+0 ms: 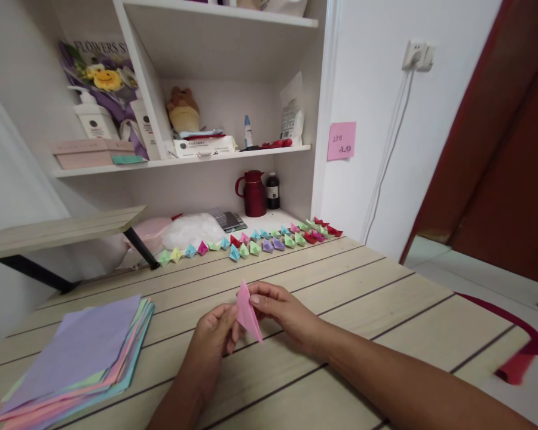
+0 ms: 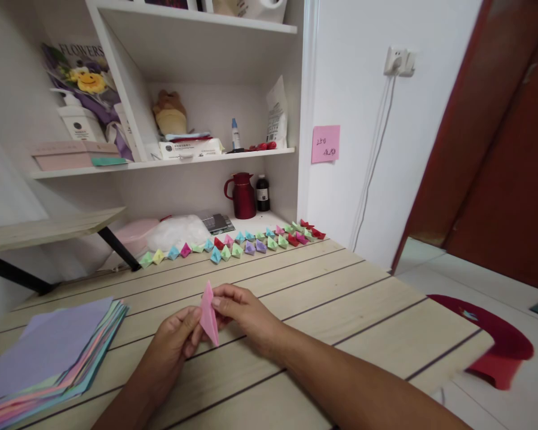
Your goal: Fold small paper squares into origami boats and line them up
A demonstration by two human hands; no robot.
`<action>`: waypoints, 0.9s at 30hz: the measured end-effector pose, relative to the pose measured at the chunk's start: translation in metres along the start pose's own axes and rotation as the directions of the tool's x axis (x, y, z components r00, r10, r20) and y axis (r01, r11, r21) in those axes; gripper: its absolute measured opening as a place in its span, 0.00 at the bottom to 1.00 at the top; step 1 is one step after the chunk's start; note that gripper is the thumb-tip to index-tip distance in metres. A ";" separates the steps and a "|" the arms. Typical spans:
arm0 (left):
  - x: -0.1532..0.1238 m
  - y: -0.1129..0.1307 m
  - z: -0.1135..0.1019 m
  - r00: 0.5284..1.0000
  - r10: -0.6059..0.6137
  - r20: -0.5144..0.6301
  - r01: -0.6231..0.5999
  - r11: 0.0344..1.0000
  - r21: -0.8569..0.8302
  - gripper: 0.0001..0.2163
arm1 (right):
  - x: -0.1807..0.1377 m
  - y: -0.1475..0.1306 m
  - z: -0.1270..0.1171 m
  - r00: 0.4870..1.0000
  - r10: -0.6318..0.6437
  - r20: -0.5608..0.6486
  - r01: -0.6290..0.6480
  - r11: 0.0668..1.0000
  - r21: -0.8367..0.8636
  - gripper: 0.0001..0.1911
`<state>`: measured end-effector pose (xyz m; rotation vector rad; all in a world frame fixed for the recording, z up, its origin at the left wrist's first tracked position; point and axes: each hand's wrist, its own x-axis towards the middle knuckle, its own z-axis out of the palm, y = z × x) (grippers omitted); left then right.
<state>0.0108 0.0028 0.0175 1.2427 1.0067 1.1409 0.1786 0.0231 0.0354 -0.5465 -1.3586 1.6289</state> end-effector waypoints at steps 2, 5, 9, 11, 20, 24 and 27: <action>0.000 0.000 0.000 1.000 -0.003 -0.007 0.004 1.000 0.017 0.20 | -0.001 -0.002 0.000 1.000 0.008 0.011 -0.008 1.000 -0.007 0.15; 0.001 0.000 0.000 1.000 0.003 -0.014 -0.003 1.000 0.028 0.20 | -0.001 -0.003 -0.001 1.000 0.020 0.007 -0.020 1.000 -0.011 0.14; 0.001 0.001 0.000 1.000 -0.005 -0.028 0.007 0.999 0.043 0.19 | -0.001 -0.003 -0.003 0.999 0.044 -0.013 -0.044 0.999 -0.011 0.11; 0.001 0.001 0.000 0.999 0.002 -0.033 -0.001 0.999 0.042 0.19 | 0.000 -0.003 -0.003 0.998 0.060 -0.003 -0.060 0.998 -0.016 0.10; 0.002 0.003 0.001 1.000 -0.015 0.018 0.009 0.951 0.308 0.16 | -0.002 0.005 -0.008 0.994 0.063 0.085 -0.046 0.980 -0.193 0.14; 0.004 -0.003 0.000 0.999 -0.007 0.053 -0.016 0.903 0.430 0.14 | -0.002 0.009 -0.014 1.000 0.028 0.006 -0.022 0.879 -0.476 0.12; 0.005 -0.010 -0.001 0.999 -0.004 0.046 -0.017 0.892 0.451 0.12 | -0.002 0.012 -0.016 0.999 -0.033 -0.002 0.025 0.779 -0.627 0.11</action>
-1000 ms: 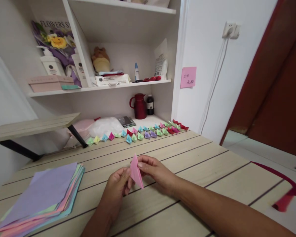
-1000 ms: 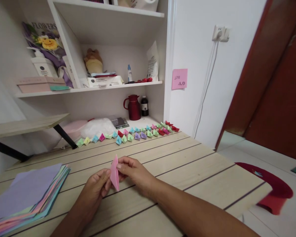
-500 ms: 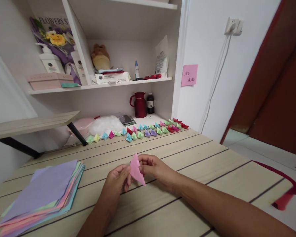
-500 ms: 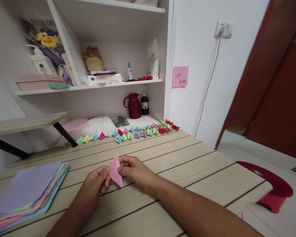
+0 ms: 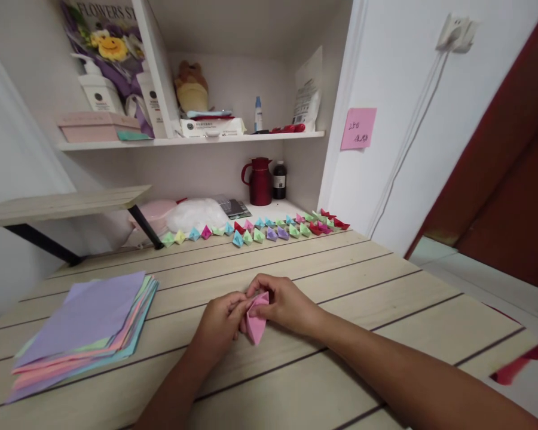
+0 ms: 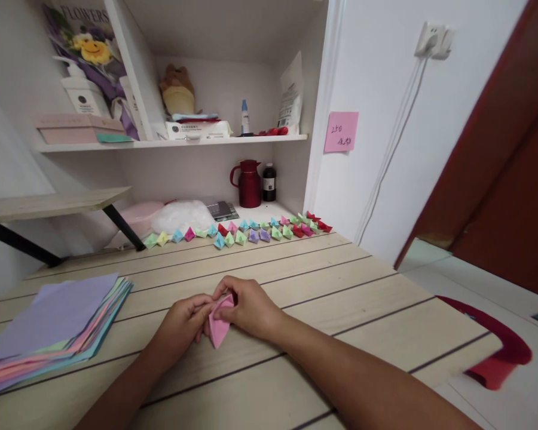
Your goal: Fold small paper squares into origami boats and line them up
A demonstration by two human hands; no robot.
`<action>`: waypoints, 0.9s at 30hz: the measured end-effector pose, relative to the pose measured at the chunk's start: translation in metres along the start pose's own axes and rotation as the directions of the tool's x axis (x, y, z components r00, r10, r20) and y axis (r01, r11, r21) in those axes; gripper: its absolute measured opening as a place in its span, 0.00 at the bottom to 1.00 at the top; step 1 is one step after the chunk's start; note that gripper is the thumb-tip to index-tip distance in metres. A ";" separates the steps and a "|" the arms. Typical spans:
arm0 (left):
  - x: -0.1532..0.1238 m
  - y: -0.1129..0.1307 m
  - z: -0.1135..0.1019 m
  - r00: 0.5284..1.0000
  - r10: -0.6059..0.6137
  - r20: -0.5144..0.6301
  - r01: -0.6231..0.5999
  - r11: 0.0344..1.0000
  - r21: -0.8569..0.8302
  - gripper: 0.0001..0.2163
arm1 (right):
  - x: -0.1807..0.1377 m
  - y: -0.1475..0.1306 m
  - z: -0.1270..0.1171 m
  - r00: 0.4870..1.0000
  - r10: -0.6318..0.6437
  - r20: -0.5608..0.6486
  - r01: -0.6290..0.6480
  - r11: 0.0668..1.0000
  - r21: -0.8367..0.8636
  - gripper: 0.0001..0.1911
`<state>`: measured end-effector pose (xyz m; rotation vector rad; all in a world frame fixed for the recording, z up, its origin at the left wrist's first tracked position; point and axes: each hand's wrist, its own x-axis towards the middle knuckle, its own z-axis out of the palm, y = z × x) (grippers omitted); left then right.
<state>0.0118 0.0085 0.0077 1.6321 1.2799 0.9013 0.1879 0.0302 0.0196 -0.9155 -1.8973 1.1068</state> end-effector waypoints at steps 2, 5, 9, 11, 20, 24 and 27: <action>0.000 -0.002 0.001 1.000 0.003 -0.018 -0.002 1.000 0.015 0.13 | 0.000 0.003 0.000 0.999 -0.043 -0.029 0.040 0.994 -0.104 0.13; -0.002 -0.001 0.002 0.998 0.038 -0.059 -0.034 0.998 0.062 0.22 | 0.001 0.008 -0.001 0.993 -0.114 -0.044 0.099 0.962 -0.254 0.16; -0.004 0.000 0.002 0.984 0.100 -0.147 -0.080 0.988 0.135 0.22 | 0.004 0.013 -0.001 0.982 -0.189 -0.005 0.173 0.909 -0.379 0.18; -0.004 0.000 0.001 0.970 0.102 -0.220 -0.070 0.987 0.147 0.13 | 0.005 0.014 0.001 0.979 -0.205 0.006 0.192 0.904 -0.381 0.20; -0.007 0.005 -0.003 0.940 0.082 -0.331 -0.020 0.982 0.187 0.06 | 0.008 0.019 0.004 0.995 -0.096 -0.033 0.078 0.934 -0.348 0.19; -0.006 0.007 -0.004 0.906 0.169 -0.388 -0.036 0.944 0.328 0.04 | 0.008 0.019 0.005 0.998 -0.011 -0.059 -0.007 0.954 -0.298 0.18; -0.006 0.010 -0.005 0.904 0.154 -0.399 0.033 0.905 0.424 0.07 | 0.007 0.019 0.006 0.996 -0.008 -0.093 -0.018 0.961 -0.275 0.19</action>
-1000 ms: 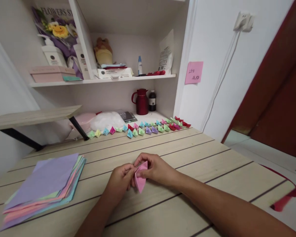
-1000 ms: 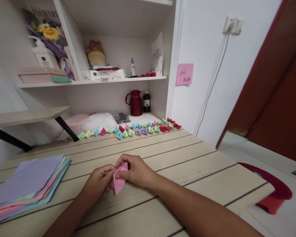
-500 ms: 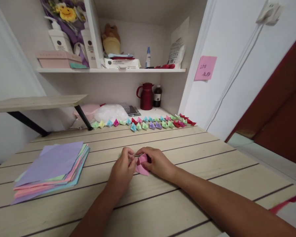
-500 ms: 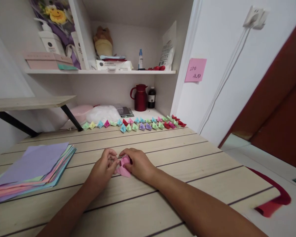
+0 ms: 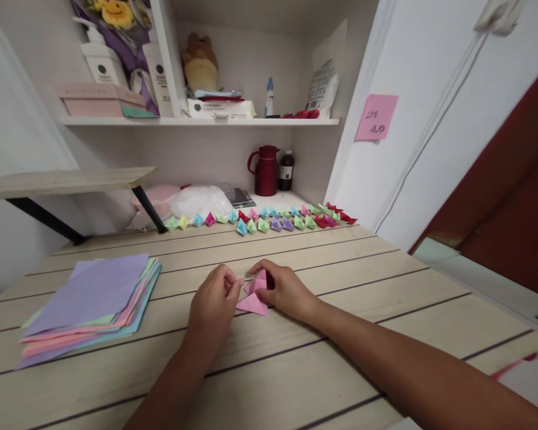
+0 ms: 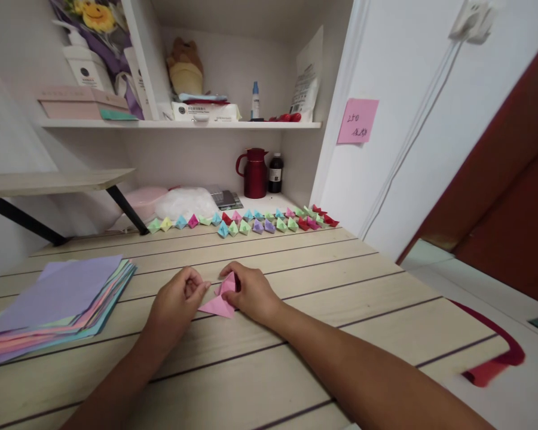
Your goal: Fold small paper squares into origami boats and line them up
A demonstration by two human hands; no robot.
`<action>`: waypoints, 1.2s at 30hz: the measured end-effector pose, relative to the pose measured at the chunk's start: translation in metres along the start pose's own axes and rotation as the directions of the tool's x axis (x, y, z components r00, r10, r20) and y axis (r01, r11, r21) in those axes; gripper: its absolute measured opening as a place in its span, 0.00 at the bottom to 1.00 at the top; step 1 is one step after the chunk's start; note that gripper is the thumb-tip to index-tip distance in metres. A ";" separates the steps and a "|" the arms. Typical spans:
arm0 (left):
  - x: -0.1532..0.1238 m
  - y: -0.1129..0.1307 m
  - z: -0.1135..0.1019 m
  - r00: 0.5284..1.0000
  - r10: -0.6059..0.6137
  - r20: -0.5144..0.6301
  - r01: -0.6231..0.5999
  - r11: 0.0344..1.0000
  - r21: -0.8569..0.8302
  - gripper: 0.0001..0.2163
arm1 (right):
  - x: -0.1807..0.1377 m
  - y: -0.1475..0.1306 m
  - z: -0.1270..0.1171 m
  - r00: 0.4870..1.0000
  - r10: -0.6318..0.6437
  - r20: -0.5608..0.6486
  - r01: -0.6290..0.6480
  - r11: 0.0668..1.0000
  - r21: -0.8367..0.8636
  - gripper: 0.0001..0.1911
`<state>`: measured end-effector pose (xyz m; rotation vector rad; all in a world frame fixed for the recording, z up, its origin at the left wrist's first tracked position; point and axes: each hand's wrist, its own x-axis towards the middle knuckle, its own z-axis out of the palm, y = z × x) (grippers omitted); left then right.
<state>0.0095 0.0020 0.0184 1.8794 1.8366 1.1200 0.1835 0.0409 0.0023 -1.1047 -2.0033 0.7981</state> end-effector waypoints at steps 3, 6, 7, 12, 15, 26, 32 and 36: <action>-0.002 0.008 -0.007 0.990 0.056 -0.127 -0.044 0.994 0.096 0.07 | 0.000 0.000 0.000 0.999 0.025 -0.028 -0.023 0.998 0.058 0.20; -0.008 0.019 -0.016 0.944 0.198 -0.264 -0.169 0.977 0.131 0.11 | 0.001 0.003 0.000 0.998 0.052 -0.048 -0.048 0.996 0.079 0.22; -0.010 0.022 -0.018 0.951 0.216 -0.222 -0.196 0.974 0.110 0.15 | 0.002 0.004 0.000 0.997 0.053 -0.052 -0.049 0.996 0.073 0.23; -0.013 0.020 -0.006 0.975 0.119 0.189 -0.106 0.991 -0.079 0.12 | 0.003 0.007 0.000 0.996 0.040 -0.081 -0.036 0.998 0.051 0.26; -0.008 0.009 0.006 0.975 -0.012 0.220 0.050 0.985 -0.167 0.01 | 0.002 0.006 -0.001 0.997 0.038 -0.069 -0.034 0.998 0.049 0.27; -0.007 -0.003 0.018 0.981 -0.025 0.194 0.092 0.934 -0.344 0.11 | -0.002 -0.003 0.002 0.997 -0.071 -0.019 0.071 0.997 -0.004 0.22; -0.010 -0.002 0.011 0.996 0.077 0.042 -0.074 0.995 -0.061 0.08 | -0.001 -0.004 0.002 0.997 -0.046 -0.065 0.041 0.997 -0.069 0.09; -0.010 0.001 -0.001 0.975 0.047 -0.216 -0.037 0.998 0.049 0.02 | 0.001 0.000 0.003 0.989 0.014 -0.145 -0.013 1.000 0.009 0.08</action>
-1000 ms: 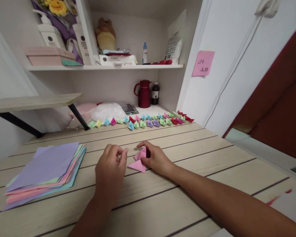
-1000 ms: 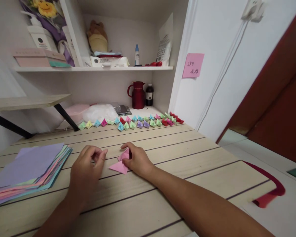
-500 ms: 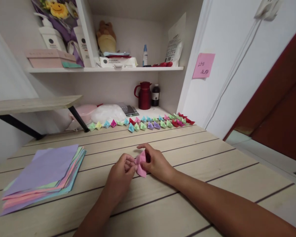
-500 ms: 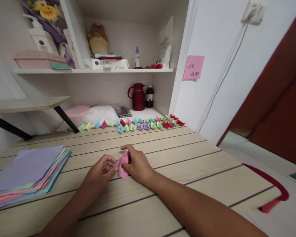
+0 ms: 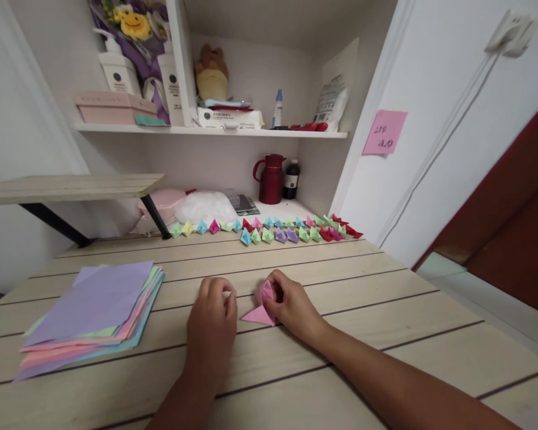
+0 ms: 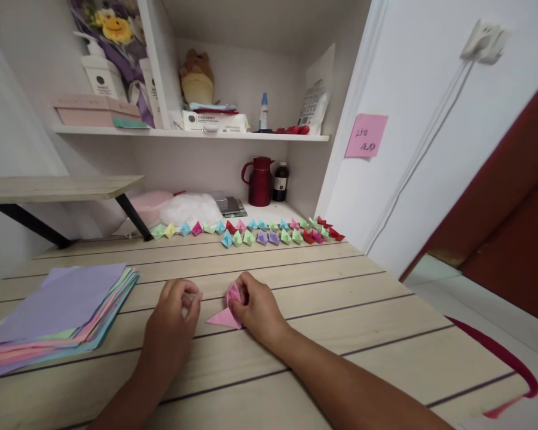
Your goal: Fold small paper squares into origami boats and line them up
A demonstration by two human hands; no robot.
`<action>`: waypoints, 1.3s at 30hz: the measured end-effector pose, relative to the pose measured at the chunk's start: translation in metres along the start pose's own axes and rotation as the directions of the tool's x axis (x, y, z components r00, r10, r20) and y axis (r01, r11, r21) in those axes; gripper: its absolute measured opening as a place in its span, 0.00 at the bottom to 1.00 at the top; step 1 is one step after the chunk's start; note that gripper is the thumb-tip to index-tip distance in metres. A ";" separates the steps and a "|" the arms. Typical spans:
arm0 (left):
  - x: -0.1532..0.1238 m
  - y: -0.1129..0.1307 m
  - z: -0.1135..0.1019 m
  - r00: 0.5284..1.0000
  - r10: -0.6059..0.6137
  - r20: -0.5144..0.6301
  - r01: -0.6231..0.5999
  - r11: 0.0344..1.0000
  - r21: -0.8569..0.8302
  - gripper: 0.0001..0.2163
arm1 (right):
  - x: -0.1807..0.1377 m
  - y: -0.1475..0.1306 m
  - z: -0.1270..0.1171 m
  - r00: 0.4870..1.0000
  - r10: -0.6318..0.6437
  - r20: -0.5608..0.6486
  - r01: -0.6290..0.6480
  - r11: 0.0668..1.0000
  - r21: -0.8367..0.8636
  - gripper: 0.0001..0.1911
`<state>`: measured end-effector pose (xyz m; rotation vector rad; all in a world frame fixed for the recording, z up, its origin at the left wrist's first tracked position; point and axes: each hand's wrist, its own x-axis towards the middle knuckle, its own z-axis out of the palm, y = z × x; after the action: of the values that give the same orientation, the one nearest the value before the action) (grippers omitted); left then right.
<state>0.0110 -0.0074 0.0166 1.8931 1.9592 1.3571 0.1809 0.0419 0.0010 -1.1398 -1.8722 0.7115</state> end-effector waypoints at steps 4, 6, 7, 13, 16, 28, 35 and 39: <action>-0.003 0.012 -0.003 0.991 -0.125 0.039 0.124 0.992 0.014 0.13 | 0.002 0.002 0.000 0.999 0.034 0.004 -0.034 0.999 0.002 0.09; -0.006 0.016 -0.001 0.980 -0.152 0.126 0.149 0.988 0.032 0.17 | 0.002 0.001 0.000 0.999 0.036 0.021 -0.036 0.999 -0.023 0.09; -0.007 0.017 0.001 0.973 -0.154 0.173 0.150 0.988 0.036 0.17 | 0.002 0.001 0.000 0.999 0.032 0.031 -0.031 0.999 -0.039 0.09; -0.010 0.012 0.012 0.912 -0.194 0.361 0.176 0.981 0.083 0.06 | 0.002 -0.001 -0.001 0.998 0.032 0.050 -0.028 0.997 -0.078 0.10; -0.009 0.010 0.012 0.895 -0.189 0.405 0.169 0.982 0.085 0.03 | 0.002 0.001 -0.001 0.997 0.042 0.063 -0.043 0.999 0.002 0.11; -0.009 0.019 0.014 0.896 -0.027 0.443 -0.053 0.984 0.169 0.18 | 0.001 -0.002 0.000 0.997 0.024 0.078 -0.019 0.998 -0.064 0.11; -0.009 0.022 0.021 0.919 -0.093 0.382 -0.074 0.914 0.399 0.10 | 0.001 -0.005 -0.002 0.993 0.022 0.116 -0.015 0.998 -0.064 0.09; -0.010 0.020 0.021 0.916 -0.105 0.386 -0.081 0.897 0.435 0.07 | 0.000 -0.006 -0.004 0.989 0.009 0.151 0.000 0.998 -0.059 0.11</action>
<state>0.0417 -0.0082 0.0119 2.1133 2.1667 0.4625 0.1816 0.0394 0.0082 -1.1550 -2.0300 0.7676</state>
